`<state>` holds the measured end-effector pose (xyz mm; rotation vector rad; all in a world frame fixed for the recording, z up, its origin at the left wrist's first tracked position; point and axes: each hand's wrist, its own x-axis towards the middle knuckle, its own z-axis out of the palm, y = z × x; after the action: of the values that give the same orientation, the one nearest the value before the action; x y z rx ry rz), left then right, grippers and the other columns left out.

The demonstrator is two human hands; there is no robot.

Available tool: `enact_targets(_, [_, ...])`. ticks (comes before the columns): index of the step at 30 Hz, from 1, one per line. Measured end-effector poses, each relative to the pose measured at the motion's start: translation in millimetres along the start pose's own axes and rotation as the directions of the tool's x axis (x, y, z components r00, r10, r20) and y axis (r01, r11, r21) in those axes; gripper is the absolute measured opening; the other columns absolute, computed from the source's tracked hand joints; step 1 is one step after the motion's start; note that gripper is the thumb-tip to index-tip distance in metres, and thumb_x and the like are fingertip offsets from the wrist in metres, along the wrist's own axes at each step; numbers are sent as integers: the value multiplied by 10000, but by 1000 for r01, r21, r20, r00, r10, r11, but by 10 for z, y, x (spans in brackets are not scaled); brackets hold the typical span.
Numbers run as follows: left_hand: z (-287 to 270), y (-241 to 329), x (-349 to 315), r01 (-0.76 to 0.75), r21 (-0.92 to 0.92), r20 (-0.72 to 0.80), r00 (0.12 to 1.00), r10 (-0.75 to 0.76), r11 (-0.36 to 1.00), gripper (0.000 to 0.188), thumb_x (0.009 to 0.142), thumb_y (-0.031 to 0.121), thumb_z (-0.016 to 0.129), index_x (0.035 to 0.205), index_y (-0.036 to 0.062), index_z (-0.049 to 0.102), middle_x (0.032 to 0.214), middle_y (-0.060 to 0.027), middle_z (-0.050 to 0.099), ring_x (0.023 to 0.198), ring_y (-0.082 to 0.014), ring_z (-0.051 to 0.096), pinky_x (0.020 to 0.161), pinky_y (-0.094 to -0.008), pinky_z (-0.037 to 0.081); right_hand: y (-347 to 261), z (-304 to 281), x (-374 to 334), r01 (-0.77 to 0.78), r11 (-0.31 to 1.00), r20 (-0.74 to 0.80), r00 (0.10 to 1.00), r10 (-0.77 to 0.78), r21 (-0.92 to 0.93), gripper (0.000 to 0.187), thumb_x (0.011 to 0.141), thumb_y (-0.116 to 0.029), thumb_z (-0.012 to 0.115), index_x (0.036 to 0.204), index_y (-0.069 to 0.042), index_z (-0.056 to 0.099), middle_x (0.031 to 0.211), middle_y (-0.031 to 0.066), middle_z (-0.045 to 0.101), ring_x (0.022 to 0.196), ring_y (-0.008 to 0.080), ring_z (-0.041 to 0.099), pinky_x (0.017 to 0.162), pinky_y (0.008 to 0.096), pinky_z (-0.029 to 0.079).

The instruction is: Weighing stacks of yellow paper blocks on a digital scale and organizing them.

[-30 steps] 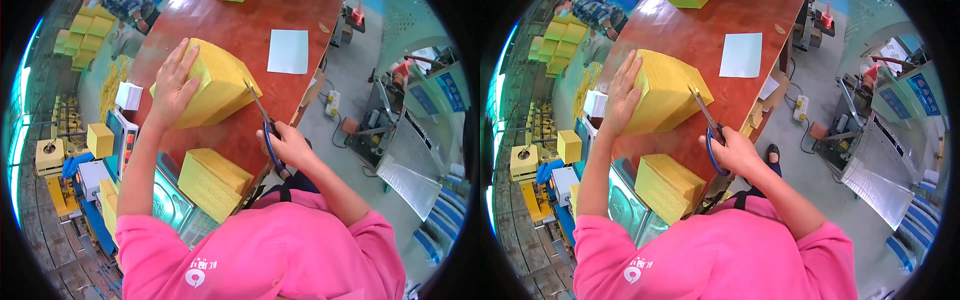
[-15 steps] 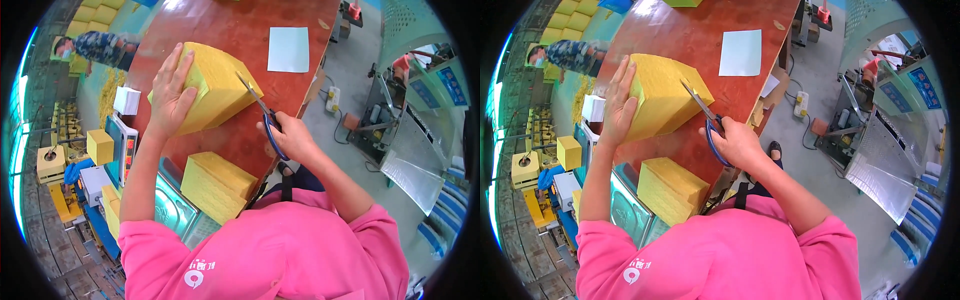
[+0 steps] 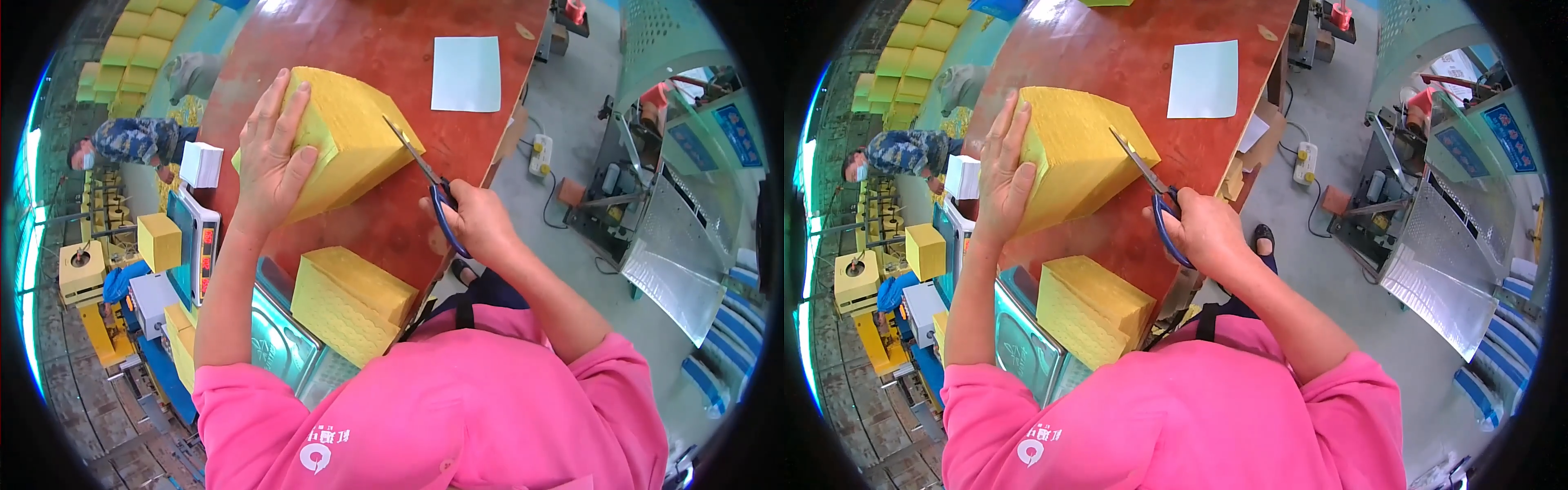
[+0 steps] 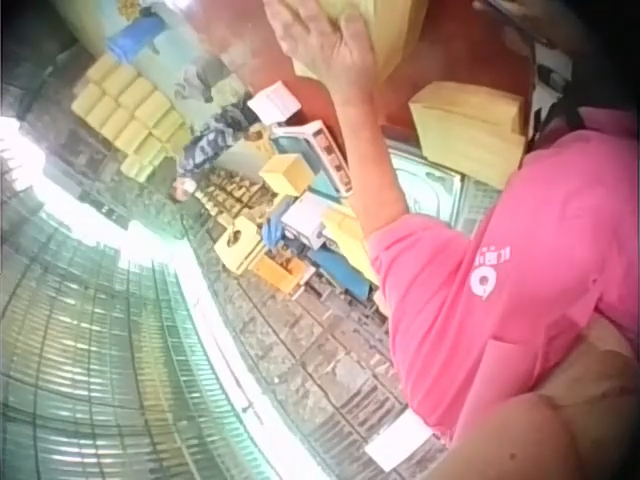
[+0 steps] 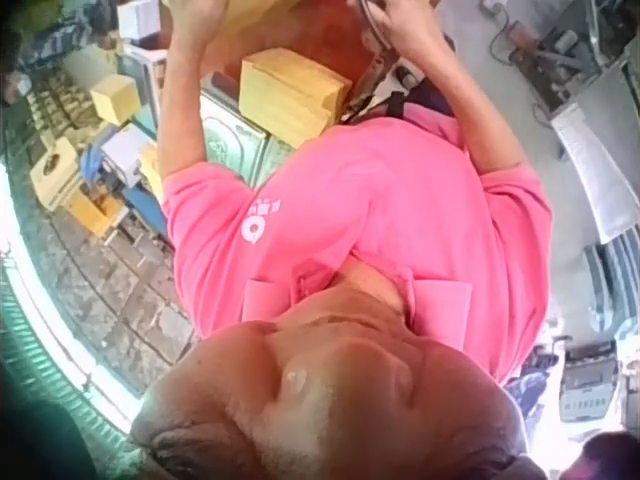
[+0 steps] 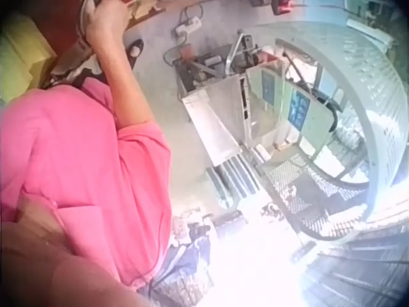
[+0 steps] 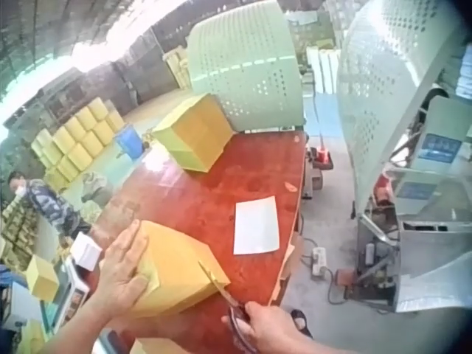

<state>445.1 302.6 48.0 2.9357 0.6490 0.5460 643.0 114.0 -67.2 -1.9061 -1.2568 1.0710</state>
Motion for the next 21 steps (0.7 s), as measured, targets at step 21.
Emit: enact_targets(21, [22, 13, -36, -43, 37, -21, 999, 44, 998, 584, 928, 368, 484, 1460, 131, 432, 1539, -143, 333, 1383, -339, 354, 1110, -453, 254, -8, 61, 93, 81, 992, -64, 994, -87, -92, 580, 909, -531, 578, 795, 38, 576, 675, 253, 614, 666, 414, 630, 640, 488, 487])
